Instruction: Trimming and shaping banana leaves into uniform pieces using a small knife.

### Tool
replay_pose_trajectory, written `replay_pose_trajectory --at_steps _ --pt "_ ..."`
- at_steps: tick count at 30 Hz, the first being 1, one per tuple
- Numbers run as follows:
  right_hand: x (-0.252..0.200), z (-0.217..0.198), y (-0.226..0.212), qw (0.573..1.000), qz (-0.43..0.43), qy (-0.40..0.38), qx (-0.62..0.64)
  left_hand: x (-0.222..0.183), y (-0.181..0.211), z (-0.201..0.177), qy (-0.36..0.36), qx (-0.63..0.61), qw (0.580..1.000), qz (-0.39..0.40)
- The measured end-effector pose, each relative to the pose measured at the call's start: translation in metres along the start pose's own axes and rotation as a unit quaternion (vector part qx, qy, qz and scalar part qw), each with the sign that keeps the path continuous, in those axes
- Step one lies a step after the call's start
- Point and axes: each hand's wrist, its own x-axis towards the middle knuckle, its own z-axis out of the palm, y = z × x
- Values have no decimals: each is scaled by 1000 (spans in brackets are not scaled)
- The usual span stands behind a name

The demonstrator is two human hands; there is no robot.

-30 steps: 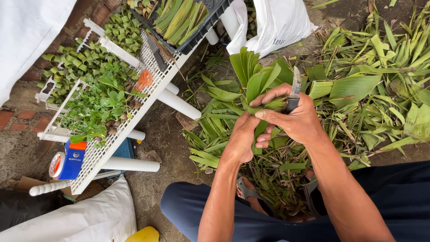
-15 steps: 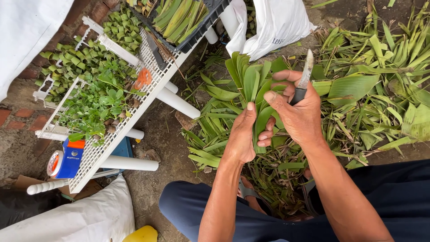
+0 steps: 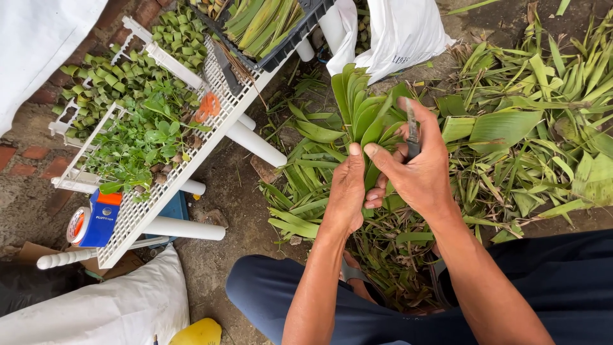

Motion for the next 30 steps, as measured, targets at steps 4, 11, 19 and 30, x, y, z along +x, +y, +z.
replay_pose_trajectory --at_steps 4,11,19,30 --pt "1 5 -14 999 15 15 -33 -7 9 4 -18 -3 1000 7" --pt "3 14 -23 988 41 4 -151 5 -15 -17 -17 28 999 -7" --pt "6 -13 -11 982 59 -28 -176 6 -4 -29 -34 -69 995 -60" --pt "6 0 9 979 147 -57 -131 -1 -4 -24 -11 75 996 -44"
